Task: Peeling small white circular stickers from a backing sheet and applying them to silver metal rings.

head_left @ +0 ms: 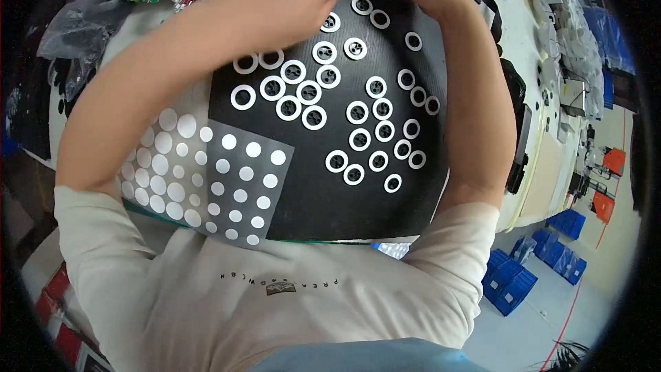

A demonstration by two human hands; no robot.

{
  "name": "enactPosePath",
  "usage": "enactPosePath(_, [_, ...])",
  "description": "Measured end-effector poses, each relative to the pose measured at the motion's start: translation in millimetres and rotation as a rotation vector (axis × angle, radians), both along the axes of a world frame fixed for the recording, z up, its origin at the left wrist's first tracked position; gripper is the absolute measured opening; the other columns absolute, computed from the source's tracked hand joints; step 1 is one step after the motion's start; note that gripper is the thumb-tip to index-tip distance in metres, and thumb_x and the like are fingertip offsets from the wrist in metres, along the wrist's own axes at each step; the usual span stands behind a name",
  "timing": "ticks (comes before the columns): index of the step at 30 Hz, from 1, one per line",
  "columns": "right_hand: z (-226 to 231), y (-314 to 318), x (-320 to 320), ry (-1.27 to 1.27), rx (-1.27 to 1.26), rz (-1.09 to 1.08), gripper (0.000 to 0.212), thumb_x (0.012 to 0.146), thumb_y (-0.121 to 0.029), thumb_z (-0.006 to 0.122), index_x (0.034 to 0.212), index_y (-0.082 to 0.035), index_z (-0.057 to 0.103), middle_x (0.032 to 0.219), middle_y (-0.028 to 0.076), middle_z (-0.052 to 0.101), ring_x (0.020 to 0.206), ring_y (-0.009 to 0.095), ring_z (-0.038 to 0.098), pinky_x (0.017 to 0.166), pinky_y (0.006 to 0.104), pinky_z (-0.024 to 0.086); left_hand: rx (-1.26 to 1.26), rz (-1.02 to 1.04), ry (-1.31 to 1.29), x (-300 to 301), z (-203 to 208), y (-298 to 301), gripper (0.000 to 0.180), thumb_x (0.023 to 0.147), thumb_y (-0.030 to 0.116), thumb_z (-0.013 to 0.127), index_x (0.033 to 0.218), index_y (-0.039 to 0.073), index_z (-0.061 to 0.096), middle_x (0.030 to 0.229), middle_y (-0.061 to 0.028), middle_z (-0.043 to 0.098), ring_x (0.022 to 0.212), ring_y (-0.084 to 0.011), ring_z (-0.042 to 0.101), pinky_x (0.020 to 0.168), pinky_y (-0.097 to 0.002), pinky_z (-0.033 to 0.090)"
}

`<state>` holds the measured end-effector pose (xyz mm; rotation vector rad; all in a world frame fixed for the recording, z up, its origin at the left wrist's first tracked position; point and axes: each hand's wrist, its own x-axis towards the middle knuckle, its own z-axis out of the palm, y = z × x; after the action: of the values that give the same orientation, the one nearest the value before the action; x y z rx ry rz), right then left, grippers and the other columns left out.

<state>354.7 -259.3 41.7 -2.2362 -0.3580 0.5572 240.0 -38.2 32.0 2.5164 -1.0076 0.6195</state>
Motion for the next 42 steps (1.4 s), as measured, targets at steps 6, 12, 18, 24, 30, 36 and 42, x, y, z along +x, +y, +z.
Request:
enactPosePath(6, [5,5,-5,-0.019,-0.039,-0.056,0.009,0.086,-0.009,0.071,0.083,-0.001,0.069,0.070,0.002,0.063,0.061,0.013,0.057,0.056,0.0299,0.046,0.108,-0.007,0.130,41,-21,-14,0.026,0.095,0.021,0.058,0.105,0.000,0.070,0.103,-0.0168,0.072,0.105,-0.0357,0.066,0.095,-0.0455,0.051])
enactPosePath(12, [14,15,-11,-0.021,-0.126,-0.098,0.010,0.086,-0.010,0.072,0.087,0.000,0.070,0.074,0.005,0.065,0.063,0.014,0.060,0.055,0.0296,0.048,0.128,-0.065,0.098,47,-31,-12,0.025,0.096,0.021,0.057,0.105,0.001,0.070,0.101,-0.0175,0.072,0.100,-0.0350,0.068,0.093,-0.0452,0.052])
enactPosePath(18, [17,15,-13,-0.050,-0.142,-0.125,0.013,0.086,-0.011,0.075,0.091,-0.001,0.070,0.082,0.006,0.067,0.067,0.015,0.062,0.058,0.0291,0.051,0.187,-0.035,0.140,49,-27,-11,0.022,0.095,0.020,0.056,0.097,0.002,0.069,0.096,-0.0184,0.072,0.098,-0.0349,0.069,0.091,-0.0459,0.053])
enactPosePath(24, [14,18,-10,-0.001,-0.141,-0.126,0.016,0.086,-0.014,0.075,0.093,-0.001,0.070,0.082,0.006,0.067,0.068,0.016,0.062,0.059,0.0293,0.053,0.256,0.019,0.167,51,-25,-14,0.022,0.094,0.019,0.055,0.092,0.002,0.069,0.095,-0.0185,0.071,0.095,-0.0373,0.067,0.090,-0.0465,0.052])
enactPosePath(30, [-14,-27,17,0.112,0.454,0.373,0.022,0.087,-0.016,0.074,0.095,0.004,0.071,0.082,0.009,0.069,0.070,0.018,0.064,0.059,0.0336,0.055,0.270,-0.012,0.128,50,-11,-18,0.025,0.095,0.021,0.055,0.091,0.002,0.071,0.100,-0.0176,0.070,0.100,-0.0359,0.066,0.091,-0.0477,0.051])
enactPosePath(36, [30,31,-9,-0.210,-0.538,-0.074,0.025,0.085,-0.014,0.077,0.101,0.002,0.069,0.088,0.006,0.070,0.076,0.016,0.066,0.061,0.0297,0.053,0.309,0.120,0.153,30,20,3,0.030,0.096,0.024,0.056,0.099,0.000,0.072,0.106,-0.0207,0.070,0.104,-0.0371,0.066,0.092,-0.0480,0.051])
enactPosePath(42, [22,52,-134,-0.523,0.112,0.277,0.012,0.092,0.000,0.072,0.103,-0.004,0.068,0.087,-0.001,0.069,0.084,0.008,0.067,0.071,0.0219,0.049,0.045,0.048,0.245,-70,31,67,0.021,0.093,0.018,0.059,0.094,0.000,0.069,0.091,-0.0185,0.069,0.088,-0.0376,0.065,0.082,-0.0472,0.053])
